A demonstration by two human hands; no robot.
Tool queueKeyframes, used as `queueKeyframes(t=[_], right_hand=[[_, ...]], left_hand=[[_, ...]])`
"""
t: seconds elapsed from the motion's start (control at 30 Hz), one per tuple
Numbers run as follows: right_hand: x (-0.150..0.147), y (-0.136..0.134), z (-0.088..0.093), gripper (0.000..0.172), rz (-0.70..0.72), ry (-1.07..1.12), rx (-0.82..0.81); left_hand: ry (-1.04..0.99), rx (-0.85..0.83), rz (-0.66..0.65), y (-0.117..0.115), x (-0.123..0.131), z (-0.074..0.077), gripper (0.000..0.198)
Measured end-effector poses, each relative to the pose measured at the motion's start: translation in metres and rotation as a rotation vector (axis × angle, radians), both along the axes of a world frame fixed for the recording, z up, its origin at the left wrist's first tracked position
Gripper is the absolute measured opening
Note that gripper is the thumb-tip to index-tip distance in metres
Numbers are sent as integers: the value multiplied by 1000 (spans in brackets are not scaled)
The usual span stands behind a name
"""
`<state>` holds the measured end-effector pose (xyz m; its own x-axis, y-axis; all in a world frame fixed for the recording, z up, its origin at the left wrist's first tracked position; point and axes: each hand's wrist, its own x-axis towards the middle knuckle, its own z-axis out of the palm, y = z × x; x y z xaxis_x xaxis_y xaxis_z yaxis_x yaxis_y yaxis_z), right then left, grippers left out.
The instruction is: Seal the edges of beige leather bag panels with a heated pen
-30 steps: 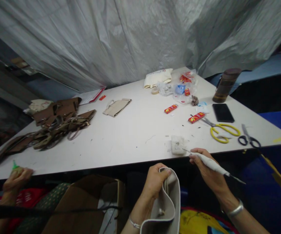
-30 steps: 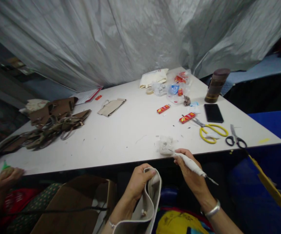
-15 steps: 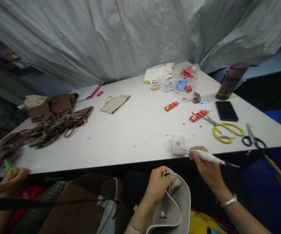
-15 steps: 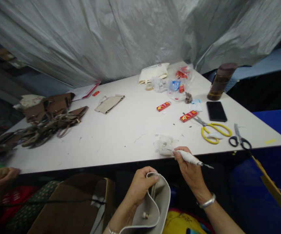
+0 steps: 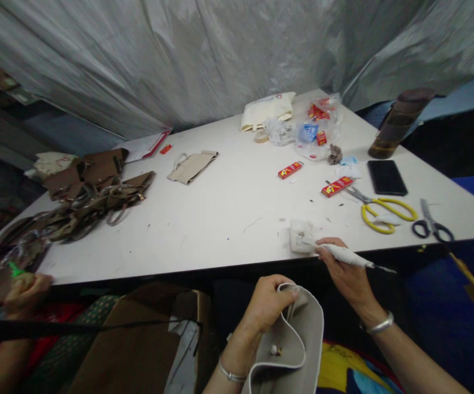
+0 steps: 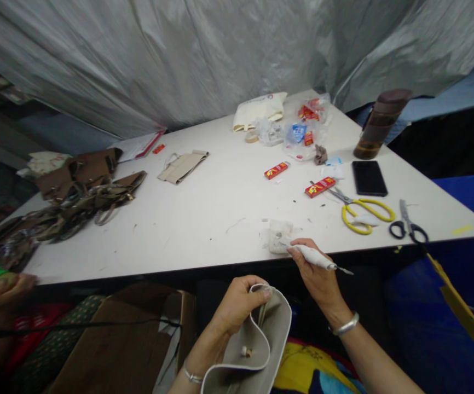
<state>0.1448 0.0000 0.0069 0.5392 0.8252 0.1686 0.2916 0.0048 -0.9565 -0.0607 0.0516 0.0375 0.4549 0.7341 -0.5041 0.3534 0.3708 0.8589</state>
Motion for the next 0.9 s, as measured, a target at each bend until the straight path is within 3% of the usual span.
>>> queueKeyframes(t=[0.17,0.37,0.9], right_hand=[[-1,-14,6,31,-57,64,-1],[-16,-36,8,43,213,313,-55],[-19,-43,4,42,290,300,-140]], left_hand=[[-8,-6,-25,-4,-2,-4,13],[-29,-32,-40,-6,-1,-5,15],[-78,-69,-41,-14,2,-6,14]])
